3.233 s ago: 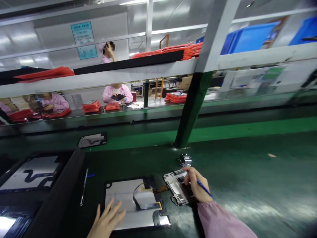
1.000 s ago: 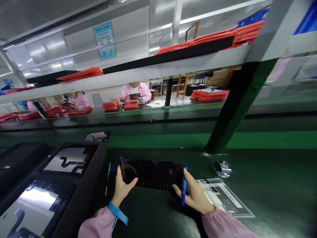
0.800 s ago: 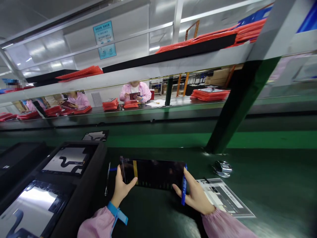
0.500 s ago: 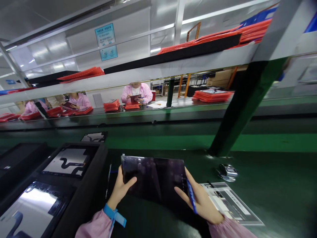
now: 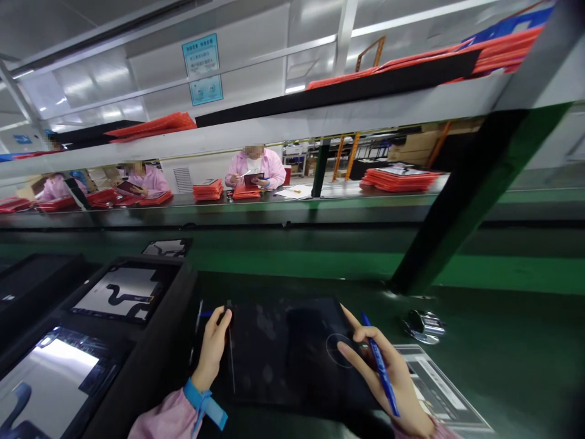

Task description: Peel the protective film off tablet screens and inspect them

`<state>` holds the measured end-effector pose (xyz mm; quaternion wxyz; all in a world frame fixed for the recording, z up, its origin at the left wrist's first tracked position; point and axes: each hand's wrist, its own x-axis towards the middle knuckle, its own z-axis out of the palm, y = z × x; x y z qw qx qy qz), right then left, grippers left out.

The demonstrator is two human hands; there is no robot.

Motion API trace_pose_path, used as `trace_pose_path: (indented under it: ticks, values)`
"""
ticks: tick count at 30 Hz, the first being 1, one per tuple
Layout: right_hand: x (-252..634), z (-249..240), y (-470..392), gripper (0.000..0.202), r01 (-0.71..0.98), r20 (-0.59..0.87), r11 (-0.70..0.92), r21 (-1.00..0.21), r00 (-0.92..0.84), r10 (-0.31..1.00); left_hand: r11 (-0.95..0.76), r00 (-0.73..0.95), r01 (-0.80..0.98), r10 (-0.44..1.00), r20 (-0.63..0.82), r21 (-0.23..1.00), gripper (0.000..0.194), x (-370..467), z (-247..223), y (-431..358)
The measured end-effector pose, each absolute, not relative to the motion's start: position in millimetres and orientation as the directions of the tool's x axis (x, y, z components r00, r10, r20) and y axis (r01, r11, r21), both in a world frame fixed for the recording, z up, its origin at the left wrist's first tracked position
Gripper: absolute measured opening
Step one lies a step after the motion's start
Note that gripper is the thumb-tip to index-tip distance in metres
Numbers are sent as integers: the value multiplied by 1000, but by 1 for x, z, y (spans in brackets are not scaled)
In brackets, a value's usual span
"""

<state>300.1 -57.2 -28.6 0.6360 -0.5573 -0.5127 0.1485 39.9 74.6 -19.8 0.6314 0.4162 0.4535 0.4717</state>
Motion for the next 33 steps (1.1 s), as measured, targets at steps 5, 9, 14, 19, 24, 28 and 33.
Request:
trace_pose_path:
  ticks: [5,9,14,19,24,28,33]
  values:
    - [300,-25,-63,32,275,434,344,-898,419,798,43,134,-68,990,-34,997,43,38,-23,78]
    - [300,-21,-65,35,232,408,336,-913,478,778,-170,102,27,981,167,985,31,36,-26,80]
    - [301,-15,-62,44,145,350,330,-933,576,738,-425,277,139,884,377,895,26,29,-23,74]
    - [308,-23,-59,48,183,398,369,-912,619,677,-381,461,-67,808,368,922,30,20,-20,67]
    - [306,-27,-57,48,217,434,398,-891,660,613,-194,360,-267,889,284,944,39,25,-22,67]
    - [299,-26,-58,47,186,446,438,-880,641,624,311,423,-376,896,-137,873,76,35,-31,64]
    - [296,-24,-61,43,260,506,441,-859,565,652,645,446,-347,752,-485,681,72,45,-35,54]
